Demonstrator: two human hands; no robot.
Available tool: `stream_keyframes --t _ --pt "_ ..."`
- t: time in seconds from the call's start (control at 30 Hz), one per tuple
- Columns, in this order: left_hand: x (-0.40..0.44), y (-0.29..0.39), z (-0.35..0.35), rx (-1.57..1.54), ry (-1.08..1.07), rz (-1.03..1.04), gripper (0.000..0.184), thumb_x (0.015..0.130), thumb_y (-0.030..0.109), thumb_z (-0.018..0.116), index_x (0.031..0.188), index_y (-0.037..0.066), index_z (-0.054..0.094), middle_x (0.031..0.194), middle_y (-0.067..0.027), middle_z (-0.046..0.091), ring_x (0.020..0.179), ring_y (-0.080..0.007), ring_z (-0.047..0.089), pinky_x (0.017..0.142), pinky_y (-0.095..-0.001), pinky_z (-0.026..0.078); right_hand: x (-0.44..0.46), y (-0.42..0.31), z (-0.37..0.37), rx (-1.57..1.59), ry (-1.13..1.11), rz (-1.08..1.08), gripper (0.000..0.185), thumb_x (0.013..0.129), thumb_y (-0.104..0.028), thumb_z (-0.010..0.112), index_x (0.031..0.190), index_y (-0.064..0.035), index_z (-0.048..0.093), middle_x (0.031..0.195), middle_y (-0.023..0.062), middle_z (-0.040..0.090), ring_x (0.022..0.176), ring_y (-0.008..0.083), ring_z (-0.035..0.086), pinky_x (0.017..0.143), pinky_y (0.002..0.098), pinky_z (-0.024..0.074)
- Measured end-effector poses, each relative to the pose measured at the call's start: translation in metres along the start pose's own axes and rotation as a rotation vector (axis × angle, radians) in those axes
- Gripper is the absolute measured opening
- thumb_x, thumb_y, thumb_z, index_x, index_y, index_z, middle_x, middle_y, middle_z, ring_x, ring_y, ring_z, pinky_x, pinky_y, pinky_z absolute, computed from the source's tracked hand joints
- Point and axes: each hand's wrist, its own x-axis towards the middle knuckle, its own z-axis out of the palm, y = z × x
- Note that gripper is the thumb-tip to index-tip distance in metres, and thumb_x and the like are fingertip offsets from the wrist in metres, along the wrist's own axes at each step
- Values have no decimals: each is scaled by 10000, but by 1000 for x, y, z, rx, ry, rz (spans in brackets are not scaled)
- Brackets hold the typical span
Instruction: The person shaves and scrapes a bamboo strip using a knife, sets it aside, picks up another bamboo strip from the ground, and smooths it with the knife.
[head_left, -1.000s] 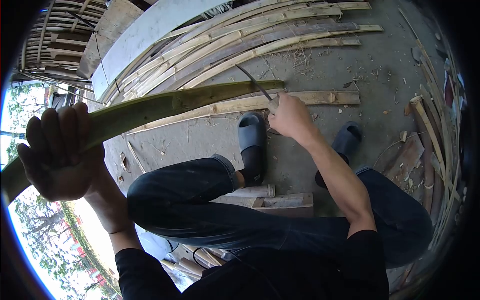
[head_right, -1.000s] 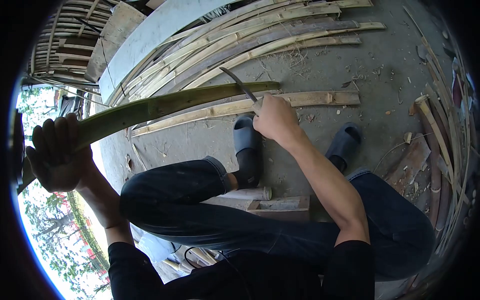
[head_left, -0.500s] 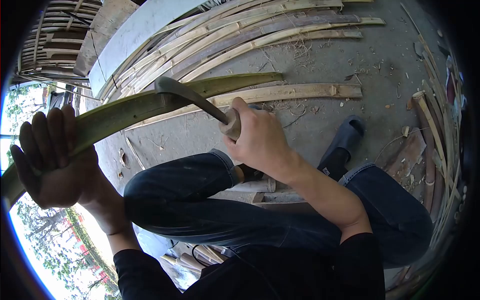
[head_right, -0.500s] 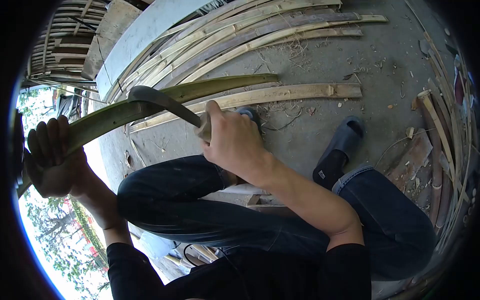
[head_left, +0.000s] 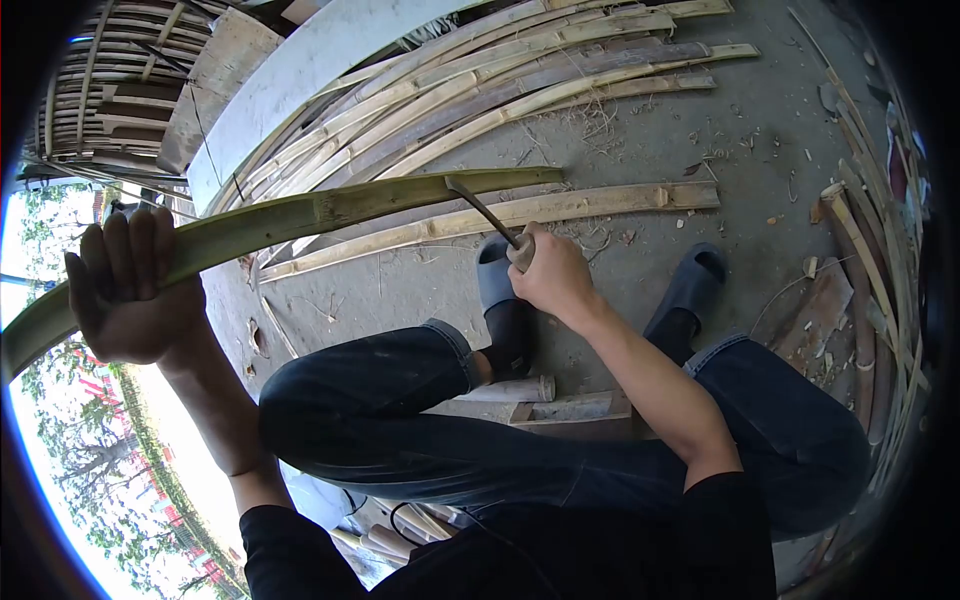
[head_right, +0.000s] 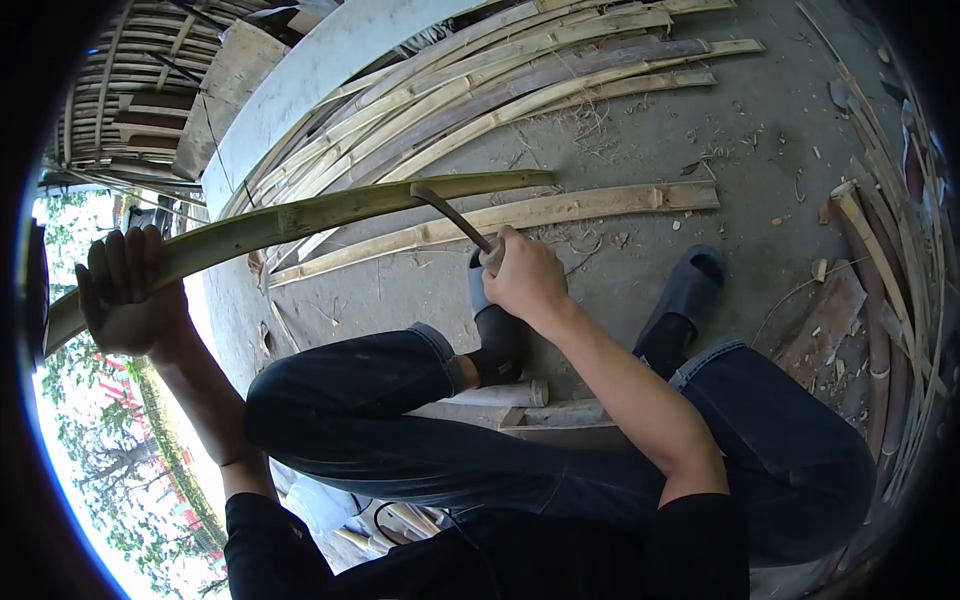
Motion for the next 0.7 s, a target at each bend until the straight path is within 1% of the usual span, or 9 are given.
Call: stream_keyframes --t 0.07,0.1,0.2,0.3,0.4,0.43,0.5,0.6,0.7 --pt "2 -1 -16 34 83 12 382 930 268 475 594 204 304 538 50 266 485 -82 266 562 -247 264 -7 -4 -4 -94 16 60 308 742 -175 685 973 4 588 804 230 671 811 403 670 738 476 536" --pt "4 -1 -21 -22 16 -11 384 920 261 478 587 206 296 538 46 259 484 -86 260 559 -256 267 -13 -28 -15 -47 -30 46 356 732 -166 694 1003 32 575 798 241 669 787 420 669 752 473 538" --pt "-3 0 -4 3 91 12 379 916 256 480 588 206 298 535 44 251 482 -86 259 554 -261 268 -20 -80 -17 58 -48 -145 402 718 -147 711 1032 42 547 778 249 663 756 422 672 758 480 535" --pt "-7 1 7 29 91 16 384 931 266 472 588 205 309 534 42 261 481 -83 260 553 -260 270 1 -59 -16 7 2 -67 399 717 -136 717 1028 49 548 792 262 662 783 423 672 762 478 536" --pt "-16 3 23 21 39 17 381 953 274 458 600 203 331 536 42 281 478 -81 267 552 -257 270 18 2 -19 -173 0 149 416 722 -144 712 1048 63 556 798 285 653 814 437 664 766 477 534" --pt "-19 4 27 28 10 25 376 953 276 458 605 203 336 538 42 286 481 -82 274 558 -258 274 14 -11 -24 -170 12 149 416 722 -144 712 1048 63 556 798 285 653 814 437 664 766 477 534" --pt "-19 0 34 31 -16 26 364 949 280 458 613 205 339 550 42 302 493 -81 298 584 -263 292 -4 -45 -34 -63 27 -54 413 728 -143 699 1056 65 558 813 288 653 821 436 665 767 472 534" --pt "-23 4 36 70 62 16 351 946 272 456 619 203 347 554 46 314 494 -79 308 592 -264 299 -13 -94 -39 63 -114 -123 401 734 -143 694 1037 81 558 841 284 658 856 427 666 774 461 538" --pt "-23 3 38 36 3 15 352 949 270 453 620 203 349 553 46 319 488 -78 306 591 -258 302 11 -41 -25 -62 2 67 412 731 -144 694 1045 88 562 848 282 660 864 428 665 781 454 540"
